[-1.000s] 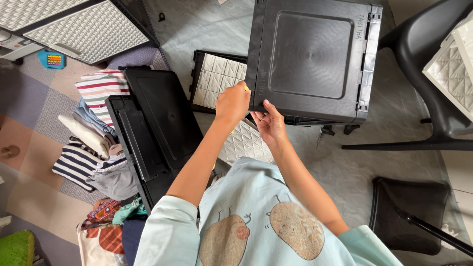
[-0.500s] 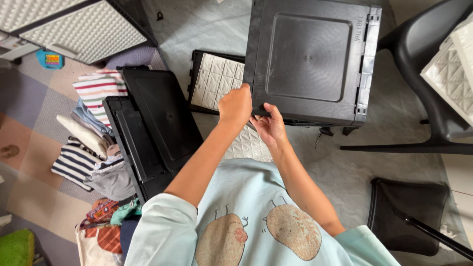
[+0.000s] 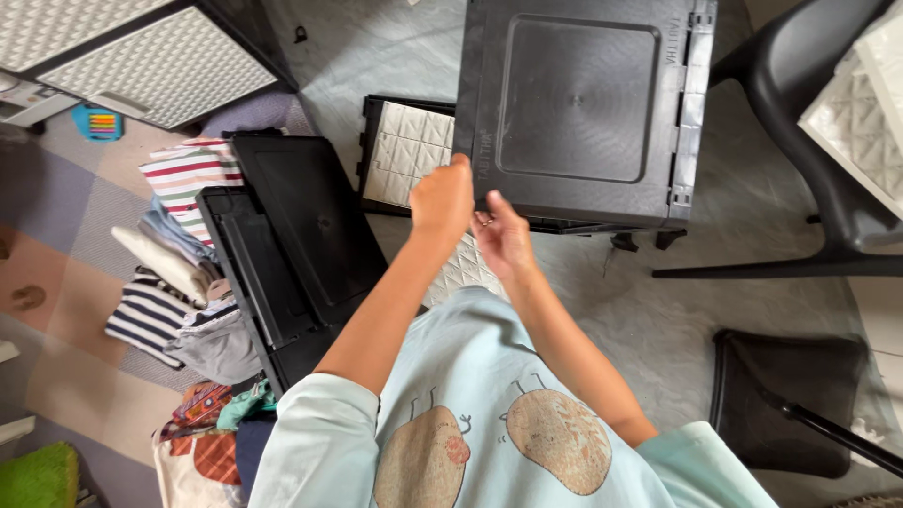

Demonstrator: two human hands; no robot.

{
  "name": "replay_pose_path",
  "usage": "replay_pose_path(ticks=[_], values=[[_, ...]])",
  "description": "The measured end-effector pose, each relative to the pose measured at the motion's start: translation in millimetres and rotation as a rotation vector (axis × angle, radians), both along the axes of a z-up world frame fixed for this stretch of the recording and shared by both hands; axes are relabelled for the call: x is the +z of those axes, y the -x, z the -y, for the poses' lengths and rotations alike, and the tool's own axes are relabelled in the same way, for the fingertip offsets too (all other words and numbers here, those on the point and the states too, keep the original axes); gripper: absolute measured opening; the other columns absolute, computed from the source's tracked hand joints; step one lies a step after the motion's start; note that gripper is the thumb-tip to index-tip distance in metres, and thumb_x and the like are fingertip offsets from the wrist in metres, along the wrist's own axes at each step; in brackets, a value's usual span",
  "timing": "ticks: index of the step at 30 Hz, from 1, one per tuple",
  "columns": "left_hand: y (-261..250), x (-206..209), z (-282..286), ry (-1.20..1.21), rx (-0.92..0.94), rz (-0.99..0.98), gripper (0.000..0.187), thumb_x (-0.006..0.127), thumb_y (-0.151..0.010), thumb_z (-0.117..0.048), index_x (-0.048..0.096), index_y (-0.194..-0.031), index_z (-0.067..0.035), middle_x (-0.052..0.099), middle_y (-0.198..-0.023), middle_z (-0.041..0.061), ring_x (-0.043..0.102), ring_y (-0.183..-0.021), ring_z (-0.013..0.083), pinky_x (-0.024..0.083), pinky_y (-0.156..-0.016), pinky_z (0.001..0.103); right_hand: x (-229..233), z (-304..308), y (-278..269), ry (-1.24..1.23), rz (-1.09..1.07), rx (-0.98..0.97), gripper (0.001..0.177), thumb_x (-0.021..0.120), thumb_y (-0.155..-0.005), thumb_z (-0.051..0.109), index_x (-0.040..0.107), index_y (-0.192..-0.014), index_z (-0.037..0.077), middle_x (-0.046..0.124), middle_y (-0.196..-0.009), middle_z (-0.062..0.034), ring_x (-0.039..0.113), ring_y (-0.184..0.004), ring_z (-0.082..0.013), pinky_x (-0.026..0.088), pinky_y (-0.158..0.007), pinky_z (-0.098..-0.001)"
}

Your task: The person assembles black plastic storage crates by inserting white quilted liners and using a yellow comb to pry open and close the crate latches. The person handles multiple crates, stacking them as they complete each unit.

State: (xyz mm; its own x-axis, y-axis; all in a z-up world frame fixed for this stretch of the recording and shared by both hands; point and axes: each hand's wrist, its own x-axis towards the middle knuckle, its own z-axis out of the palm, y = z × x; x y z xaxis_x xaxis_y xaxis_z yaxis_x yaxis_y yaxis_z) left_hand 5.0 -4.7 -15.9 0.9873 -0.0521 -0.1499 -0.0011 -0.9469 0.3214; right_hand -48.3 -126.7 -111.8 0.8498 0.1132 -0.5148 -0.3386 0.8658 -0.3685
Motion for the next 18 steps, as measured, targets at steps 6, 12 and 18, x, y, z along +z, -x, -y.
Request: replay_pose_path(ticks=[6,12,18], values=[[-4.9,5.0,-13.1,0.339,0.216,-0.265,0.018,0.054,-0.101,-0.023,0.062,-0.100,-0.007,0.074,-0.081,0.013,0.078,-0.067,0.0344,0.059,-0.070,0.046,-19.1,-16.3,1.5,0.133,0.021,-0.082,0.012,0.077,-0.095,0.015,0.069,-0.089,0.008,0.071,-0.090,-0.0023,0.066,-0.085,-0.0131,0.052,-0.104,-0.0375],[3.5,-14.2,0.9,0.062,0.063,0.034,0.015,0.062,-0.095,-0.020,0.064,-0.100,-0.006,0.073,-0.081,0.018,0.074,-0.078,0.0386,0.059,-0.067,0.049,-29.6,-2.8,3.3,0.061,0.175,-0.035,0.026,0.068,-0.108,0.026,0.072,-0.105,0.000,0.071,-0.100,-0.0106,0.065,-0.093,-0.0202,0.048,-0.109,-0.0449],[8.0,-18.1,-18.4,0.216,0.118,0.008,0.018,0.060,-0.100,-0.025,0.064,-0.103,-0.007,0.074,-0.081,0.019,0.073,-0.077,0.0386,0.057,-0.065,0.050,0.4,5.1,3.3,-0.048,0.125,0.042,0.040,0.065,-0.099,0.028,0.059,-0.129,0.002,0.067,-0.130,-0.0089,0.064,-0.121,-0.0237,0.042,-0.118,-0.0494]])
